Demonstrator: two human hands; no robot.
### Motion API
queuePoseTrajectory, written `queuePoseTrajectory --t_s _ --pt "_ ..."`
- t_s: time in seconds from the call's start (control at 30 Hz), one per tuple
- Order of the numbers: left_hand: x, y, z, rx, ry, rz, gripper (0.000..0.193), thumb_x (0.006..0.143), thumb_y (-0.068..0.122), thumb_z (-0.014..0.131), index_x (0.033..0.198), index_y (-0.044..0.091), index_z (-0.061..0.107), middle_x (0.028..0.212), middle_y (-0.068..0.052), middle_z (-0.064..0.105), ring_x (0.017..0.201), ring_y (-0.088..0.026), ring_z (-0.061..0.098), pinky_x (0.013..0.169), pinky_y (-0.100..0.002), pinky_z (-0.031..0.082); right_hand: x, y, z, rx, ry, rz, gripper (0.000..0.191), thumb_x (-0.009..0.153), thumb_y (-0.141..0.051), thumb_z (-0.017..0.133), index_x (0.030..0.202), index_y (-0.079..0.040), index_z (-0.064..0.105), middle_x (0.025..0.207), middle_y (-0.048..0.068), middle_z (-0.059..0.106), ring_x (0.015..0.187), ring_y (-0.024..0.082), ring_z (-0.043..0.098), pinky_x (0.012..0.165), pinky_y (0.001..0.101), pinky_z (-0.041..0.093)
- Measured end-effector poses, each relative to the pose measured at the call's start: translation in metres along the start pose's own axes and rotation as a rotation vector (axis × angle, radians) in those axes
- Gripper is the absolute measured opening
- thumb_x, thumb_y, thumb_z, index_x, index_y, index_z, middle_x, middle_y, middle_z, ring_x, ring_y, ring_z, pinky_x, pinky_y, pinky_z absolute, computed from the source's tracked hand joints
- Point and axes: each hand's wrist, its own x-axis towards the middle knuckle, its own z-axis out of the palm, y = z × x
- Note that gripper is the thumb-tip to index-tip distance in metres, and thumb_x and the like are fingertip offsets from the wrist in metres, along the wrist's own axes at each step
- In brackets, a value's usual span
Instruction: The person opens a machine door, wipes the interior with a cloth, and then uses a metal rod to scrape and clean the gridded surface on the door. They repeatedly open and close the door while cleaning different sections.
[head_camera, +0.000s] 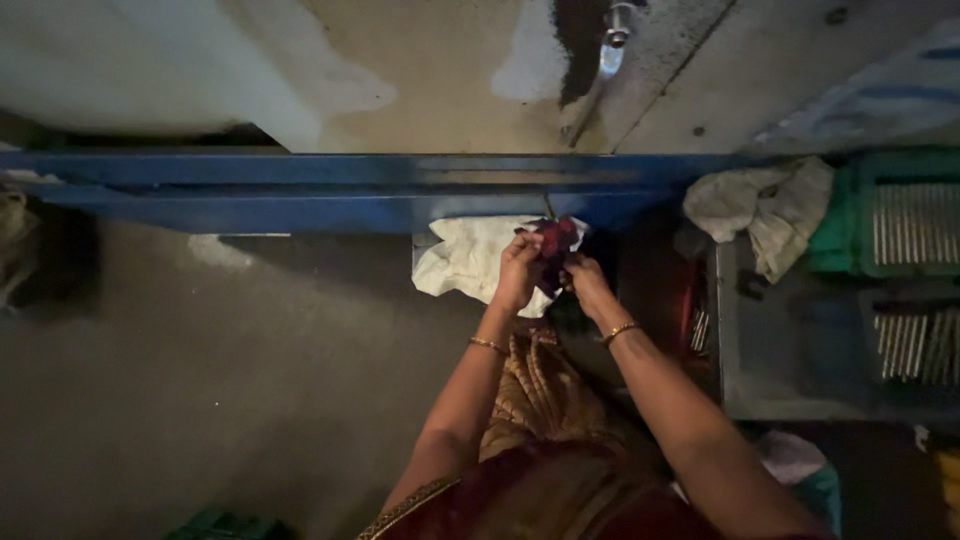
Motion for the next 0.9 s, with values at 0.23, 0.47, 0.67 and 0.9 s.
queuePoseTrajectory --t_s 0.23,0.47,0.67,0.9 --pt "-0.028 0.000 0.044 0.411 0.257 0.159 0.033 0.084 0.018 0.080 0.106 0.009 0.058 0.091 -0.006 0.070 0.076 -0.016 0.066 0.068 -0.031 0.056 -0.028 -0.014 0.008 -0.123 -0.074 -0.151 0.013 0.101 -0.014 0.058 0.105 -0.008 0.068 0.083 -0.004 0.063 0.068 0.009 0.053 0.059 0.0259 0.041" --pt "-0.029 0.011 0.059 0.322 0.104 0.001 0.039 0.103 0.040 0.064 0.092 0.003 0.063 0.085 -0.004 0.064 0.076 -0.013 0.057 0.072 -0.031 0.049 -0.051 -0.029 0.016 -0.339 -0.171 -0.575 0.026 0.101 -0.009 0.051 0.120 0.001 0.067 0.106 0.007 0.071 0.091 0.019 0.063 0.081 0.0352 0.049" --pt "-0.022 0.021 0.068 0.145 0.182 0.011 0.028 0.099 0.032 0.060 0.088 0.007 0.064 0.078 -0.001 0.063 0.070 -0.014 0.057 0.066 -0.031 0.047 -0.052 -0.051 0.020 -0.989 -0.112 -0.776 0.024 0.102 -0.017 0.049 0.097 0.001 0.063 0.091 0.022 0.066 0.084 0.037 0.063 0.073 0.0466 0.048" --pt "-0.003 0.052 0.080 0.030 0.136 0.115 0.033 0.102 0.033 0.060 0.086 0.005 0.061 0.075 -0.005 0.062 0.064 -0.016 0.058 0.059 -0.034 0.048 -0.044 -0.070 0.025 -0.734 -0.105 -0.651 0.031 0.105 -0.027 0.051 0.091 -0.002 0.064 0.080 0.013 0.064 0.072 0.030 0.061 0.066 0.0408 0.045"
